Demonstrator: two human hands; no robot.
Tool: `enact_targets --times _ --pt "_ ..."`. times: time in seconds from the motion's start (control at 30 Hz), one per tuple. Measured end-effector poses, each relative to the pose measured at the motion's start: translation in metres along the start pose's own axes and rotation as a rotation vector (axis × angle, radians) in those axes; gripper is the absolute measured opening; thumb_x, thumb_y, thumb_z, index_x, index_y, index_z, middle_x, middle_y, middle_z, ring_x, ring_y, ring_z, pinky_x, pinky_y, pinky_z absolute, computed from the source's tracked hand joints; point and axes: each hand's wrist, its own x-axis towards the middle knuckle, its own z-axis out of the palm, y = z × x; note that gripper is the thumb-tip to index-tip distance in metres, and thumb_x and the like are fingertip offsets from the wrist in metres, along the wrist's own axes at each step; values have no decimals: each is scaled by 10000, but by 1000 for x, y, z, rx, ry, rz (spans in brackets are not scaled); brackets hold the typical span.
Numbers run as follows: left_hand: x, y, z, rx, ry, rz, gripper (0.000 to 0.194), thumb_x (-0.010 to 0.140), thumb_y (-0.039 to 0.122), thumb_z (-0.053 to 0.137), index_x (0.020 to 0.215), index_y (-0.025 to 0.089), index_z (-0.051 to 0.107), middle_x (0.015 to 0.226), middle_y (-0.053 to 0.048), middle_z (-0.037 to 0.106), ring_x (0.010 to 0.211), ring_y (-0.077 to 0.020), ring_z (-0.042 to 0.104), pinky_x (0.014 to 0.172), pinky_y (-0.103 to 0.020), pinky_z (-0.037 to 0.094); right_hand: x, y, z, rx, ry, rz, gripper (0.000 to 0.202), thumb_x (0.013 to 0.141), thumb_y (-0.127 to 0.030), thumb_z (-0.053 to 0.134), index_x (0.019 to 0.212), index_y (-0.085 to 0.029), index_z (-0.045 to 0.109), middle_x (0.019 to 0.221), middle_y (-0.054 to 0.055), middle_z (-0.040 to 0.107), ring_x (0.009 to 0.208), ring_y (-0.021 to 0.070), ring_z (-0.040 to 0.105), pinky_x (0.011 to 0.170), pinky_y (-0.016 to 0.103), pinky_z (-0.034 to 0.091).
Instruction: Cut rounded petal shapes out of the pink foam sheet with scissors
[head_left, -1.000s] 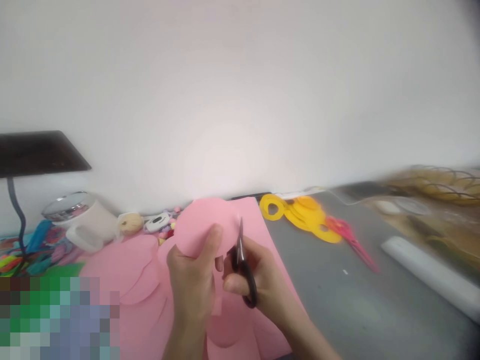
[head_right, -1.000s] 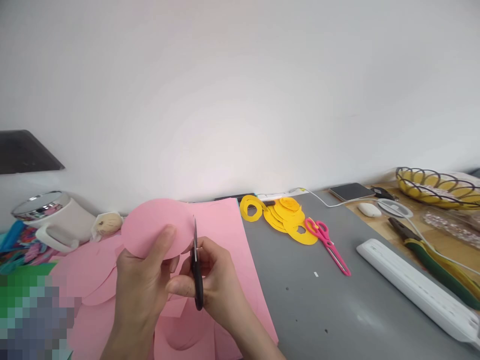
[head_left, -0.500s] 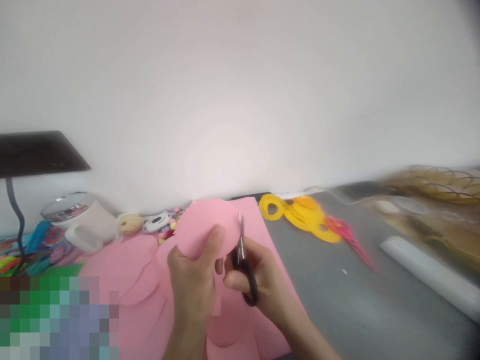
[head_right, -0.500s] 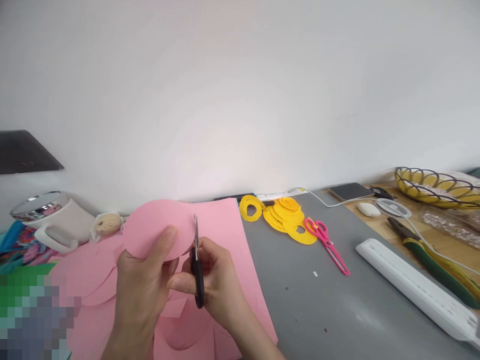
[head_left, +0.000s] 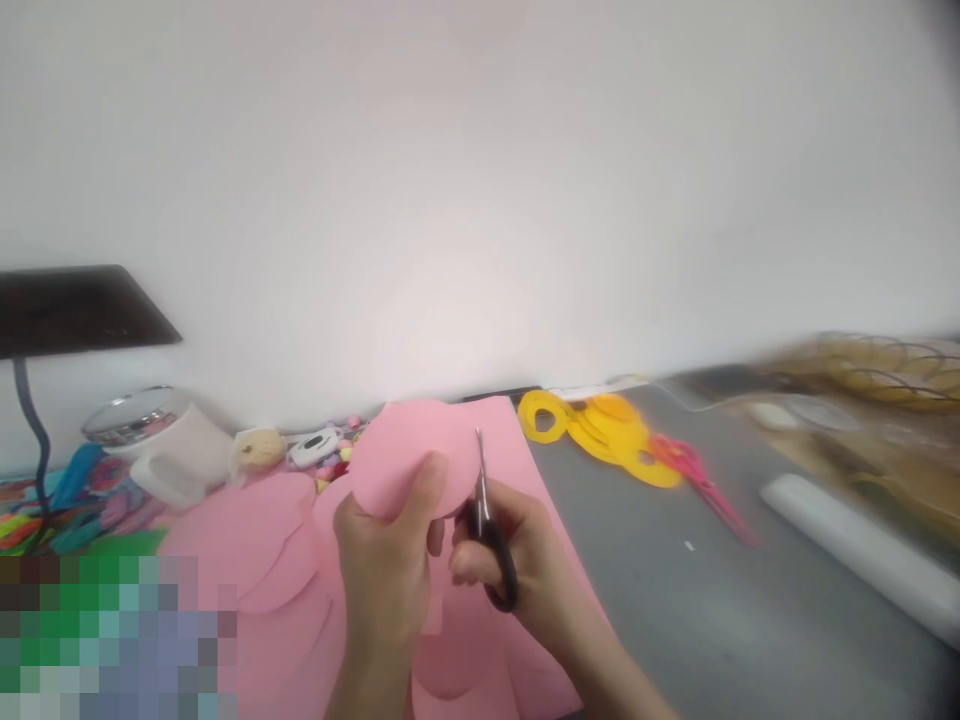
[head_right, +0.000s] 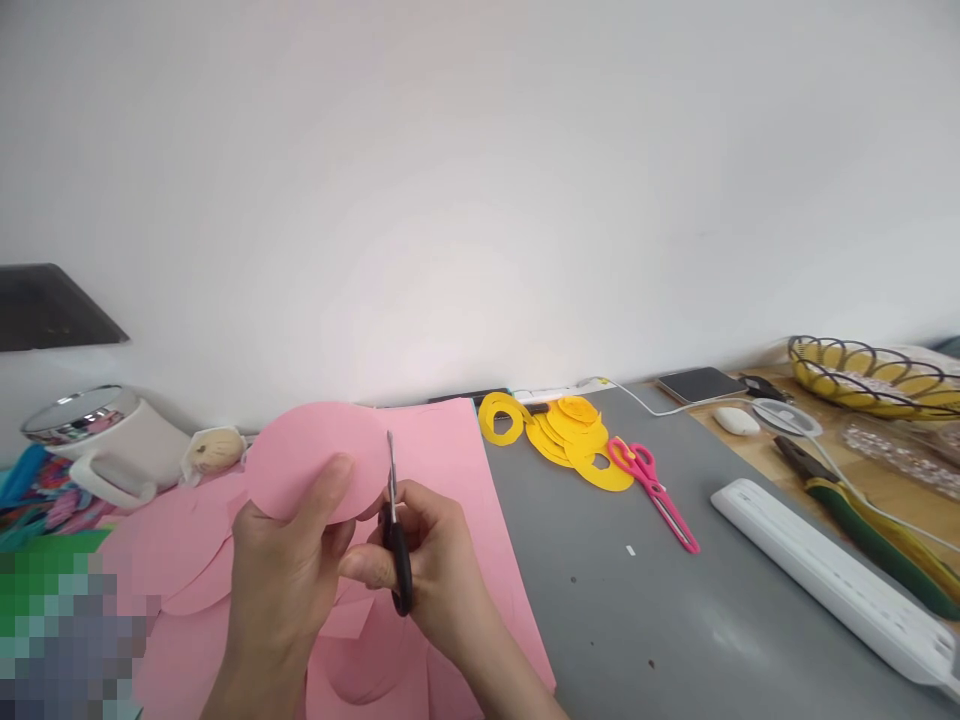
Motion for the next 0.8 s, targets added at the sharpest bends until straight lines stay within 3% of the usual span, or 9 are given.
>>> enact_targets --times 0.13,0.27,0.43,0.6,0.8 --pt "0 0 2 4 -33 13 353 567 358 808 428 172 542 417 33 476 407 -106 457 390 -245 380 0 2 1 -41 159 -58 305 675 -404 770 704 -205 541 579 -26 558 531 128 461 518 261 387" --pt "3 -2 0 42 -46 59 260 552 307 814 499 162 605 505 8 558 467 -107 469 428 -243 369 -1 6 0 -72 388 -144 215 765 -361 691 872 -213 578 637 -20 570 574 149 521 511 261 411" --pt "6 -3 -3 206 -131 8 245 577 316 793 504 170 610 488 7 550 490 -122 483 462 -247 394 -2 5 0 -67 565 -197 193 773 -303 691 906 -226 575 679 -34 546 525 107 425 463 237 382" --pt "7 -3 -5 280 -173 -6 280 579 312 785 470 175 567 466 13 514 485 -116 462 452 -236 378 -3 6 0 -74 593 -225 194 774 -312 697 902 -219 585 680 -28 544 504 101 401 444 238 368" --pt "10 -9 -7 162 -206 48 335 636 345 768 464 171 538 432 15 479 472 -106 440 455 -236 356 -1 9 1 -45 458 -204 162 763 -300 705 861 -229 597 643 -46 533 508 108 447 445 227 381"
